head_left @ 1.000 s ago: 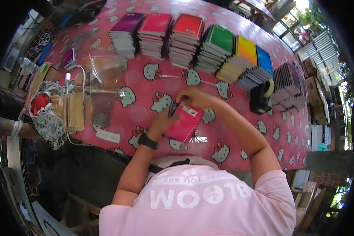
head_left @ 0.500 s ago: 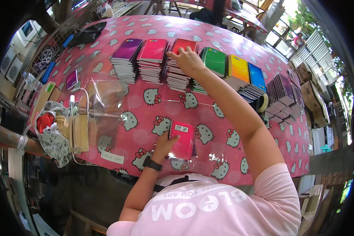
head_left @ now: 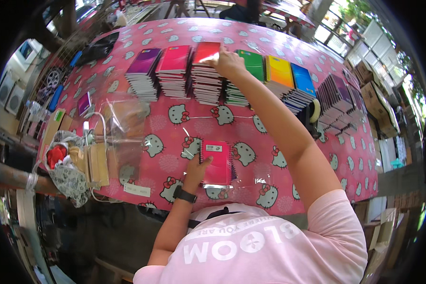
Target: The person places a stack of colorful notebooks into a plastic bag, seals the bag with tape, and moves it aside.
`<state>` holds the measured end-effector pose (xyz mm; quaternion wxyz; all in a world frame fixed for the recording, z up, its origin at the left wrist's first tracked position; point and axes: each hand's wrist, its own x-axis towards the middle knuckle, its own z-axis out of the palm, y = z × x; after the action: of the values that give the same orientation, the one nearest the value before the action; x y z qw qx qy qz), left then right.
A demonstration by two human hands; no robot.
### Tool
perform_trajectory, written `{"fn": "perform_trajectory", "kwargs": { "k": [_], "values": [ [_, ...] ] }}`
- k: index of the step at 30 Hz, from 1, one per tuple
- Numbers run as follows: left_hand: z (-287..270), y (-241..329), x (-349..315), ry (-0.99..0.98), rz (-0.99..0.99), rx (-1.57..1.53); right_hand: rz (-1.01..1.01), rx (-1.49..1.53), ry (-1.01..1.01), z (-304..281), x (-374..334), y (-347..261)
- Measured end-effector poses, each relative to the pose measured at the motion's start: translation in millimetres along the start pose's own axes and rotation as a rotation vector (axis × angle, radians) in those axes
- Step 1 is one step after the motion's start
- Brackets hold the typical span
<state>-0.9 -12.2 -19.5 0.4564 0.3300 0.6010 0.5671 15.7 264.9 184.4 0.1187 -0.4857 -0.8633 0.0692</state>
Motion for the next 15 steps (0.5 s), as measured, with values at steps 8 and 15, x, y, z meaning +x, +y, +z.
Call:
{"fn": "perform_trajectory", "kwargs": {
  "k": [8, 15],
  "values": [
    [-0.8, 17.2, -7.2, 0.007, 0.011, 0.035, 0.253, -0.008, -0.142, -9.7, 29.5, -25.2],
    [3.3, 11.2, -1.4, -0.006, 0.087, -0.004, 0.124, 0.141, 0.080, -7.9, 57.6, 4.8]
  ]
}}
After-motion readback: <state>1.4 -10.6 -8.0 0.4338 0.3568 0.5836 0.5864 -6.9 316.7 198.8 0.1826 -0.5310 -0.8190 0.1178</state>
